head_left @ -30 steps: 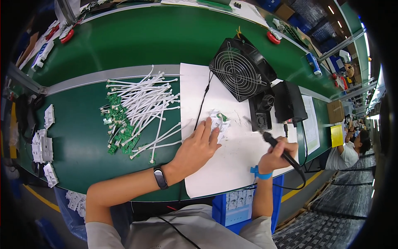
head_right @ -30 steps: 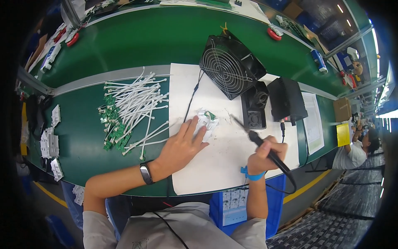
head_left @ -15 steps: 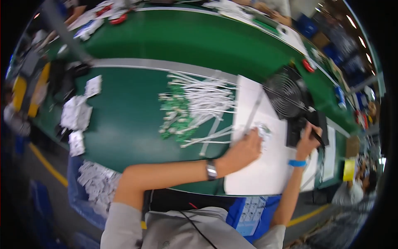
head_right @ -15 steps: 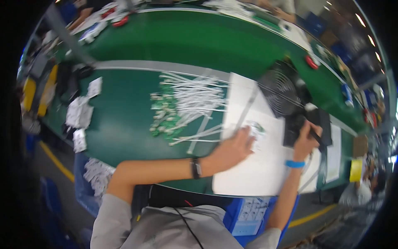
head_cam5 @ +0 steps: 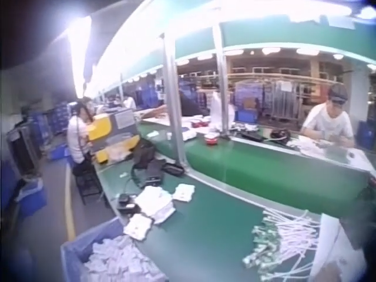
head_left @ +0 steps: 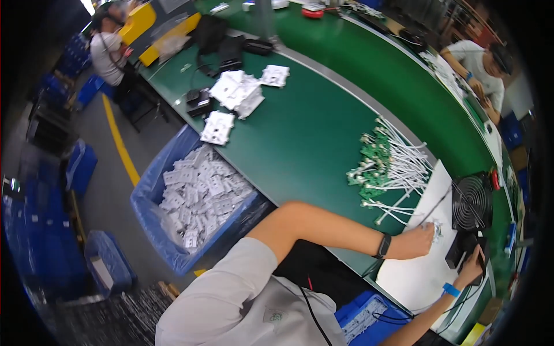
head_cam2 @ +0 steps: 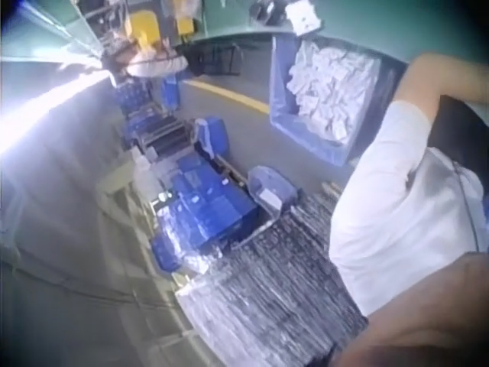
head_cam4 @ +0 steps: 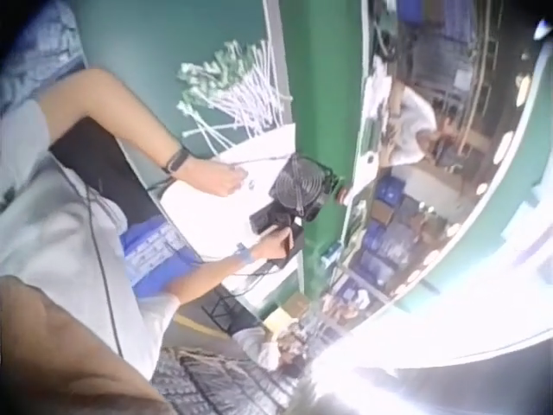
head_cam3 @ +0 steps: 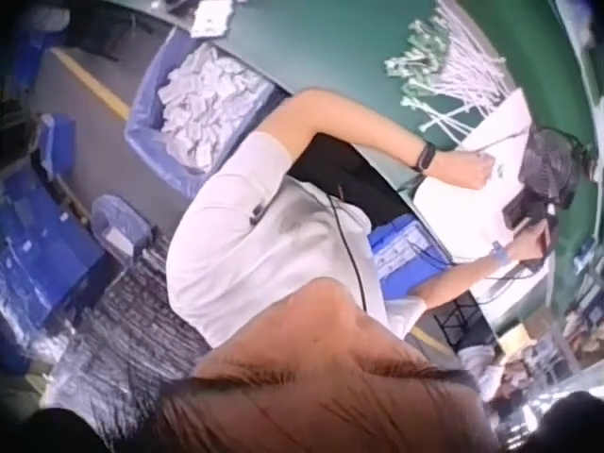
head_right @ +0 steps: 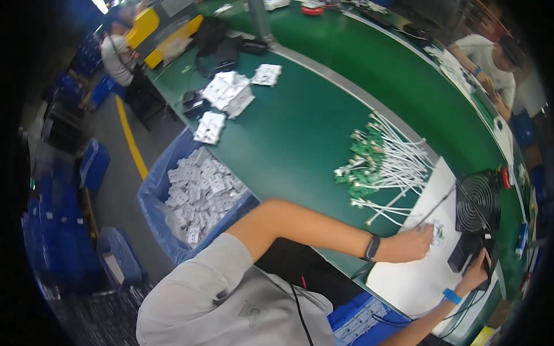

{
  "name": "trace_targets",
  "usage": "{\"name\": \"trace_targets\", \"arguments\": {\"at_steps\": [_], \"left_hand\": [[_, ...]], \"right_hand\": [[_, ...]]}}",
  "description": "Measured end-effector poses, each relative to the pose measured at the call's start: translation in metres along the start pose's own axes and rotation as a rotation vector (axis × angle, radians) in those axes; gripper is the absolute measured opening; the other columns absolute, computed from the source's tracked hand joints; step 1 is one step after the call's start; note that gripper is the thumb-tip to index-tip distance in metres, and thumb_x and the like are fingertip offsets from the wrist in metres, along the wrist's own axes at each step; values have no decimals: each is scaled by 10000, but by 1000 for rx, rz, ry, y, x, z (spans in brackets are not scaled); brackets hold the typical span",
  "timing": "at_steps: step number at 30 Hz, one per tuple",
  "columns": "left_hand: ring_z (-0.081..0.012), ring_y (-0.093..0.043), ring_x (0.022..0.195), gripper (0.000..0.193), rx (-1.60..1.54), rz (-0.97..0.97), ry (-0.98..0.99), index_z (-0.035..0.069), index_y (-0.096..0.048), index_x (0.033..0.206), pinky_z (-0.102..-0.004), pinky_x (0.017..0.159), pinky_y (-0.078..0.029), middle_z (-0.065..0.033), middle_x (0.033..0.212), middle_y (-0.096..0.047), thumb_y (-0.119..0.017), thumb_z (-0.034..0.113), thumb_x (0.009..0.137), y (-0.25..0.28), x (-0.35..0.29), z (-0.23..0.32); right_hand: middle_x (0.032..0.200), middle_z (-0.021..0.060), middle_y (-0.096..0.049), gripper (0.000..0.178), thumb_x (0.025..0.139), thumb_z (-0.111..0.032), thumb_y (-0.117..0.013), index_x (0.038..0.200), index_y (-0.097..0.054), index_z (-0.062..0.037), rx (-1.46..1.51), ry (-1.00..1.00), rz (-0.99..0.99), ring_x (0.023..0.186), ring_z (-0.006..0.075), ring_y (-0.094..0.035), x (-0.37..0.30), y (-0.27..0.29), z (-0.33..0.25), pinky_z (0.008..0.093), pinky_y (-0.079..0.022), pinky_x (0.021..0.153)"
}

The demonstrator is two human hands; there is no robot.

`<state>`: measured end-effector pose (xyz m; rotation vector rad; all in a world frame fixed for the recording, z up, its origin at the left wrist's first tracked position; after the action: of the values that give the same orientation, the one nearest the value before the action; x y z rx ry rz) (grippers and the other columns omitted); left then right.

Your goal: Soldering components onto small green circuit boards and assembling them into white plastic housings on an industrial assembly line.

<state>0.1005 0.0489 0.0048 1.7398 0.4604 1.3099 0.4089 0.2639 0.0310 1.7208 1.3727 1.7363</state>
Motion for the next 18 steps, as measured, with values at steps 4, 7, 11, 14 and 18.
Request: {"name": "trace_targets", "arguments": {"at_steps": [4,7,11,14,18], "left_hand": [[-322,-563,946,285,57,55,37,-49,-757,848,-373,737,-502,-186,921,-673,-630,200,796,8,-11,-18],[-344,-571,959,273,-14,-1,70,-46,-758,839,-396,774,-504,-207,918,-683,-646,199,795,2,-10,-19],[-355,-584,998,258,-420,29,211,-91,-706,914,-420,768,-539,-232,939,-648,-682,107,751,11,-2,-34],[-414,-599,1055,621,-609,-11,316,-142,-525,1313,-460,837,-555,-301,1060,-623,-691,24,738,35,6,-50],[-485,-611,1112,786,-622,-54,367,-84,-398,1464,-501,906,-572,-390,1299,-524,-718,104,771,77,2,-94]], "right_hand": [[953,106,-709,290,1003,-201,-685,1190,-708,20,315,-26,131,795,194,-655,8,-9,-72,321,-531,706],[724,18,-586,320,1020,-258,-676,1178,-727,16,499,-217,156,626,83,-522,-3,-8,-81,261,-426,545],[692,-84,-525,314,979,-239,-733,1254,-721,-87,725,-395,62,554,11,-350,-10,-11,-66,209,-234,483],[656,-74,-476,471,978,-195,-731,1395,-611,-13,654,-340,54,564,24,-357,-21,-2,-83,243,-247,487],[716,-70,-455,561,1003,-170,-694,1480,-487,42,670,-484,-146,628,36,-362,-67,-8,-141,236,-309,563]]}}
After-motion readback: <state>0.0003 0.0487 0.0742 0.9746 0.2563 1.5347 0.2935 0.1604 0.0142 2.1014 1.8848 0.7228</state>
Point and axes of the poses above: each hand's wrist, its own x-axis towards the middle knuckle, its own y-axis out of the back of the hand, z = x × y, the point moved 10 cm from there along x, towards the middle knuckle
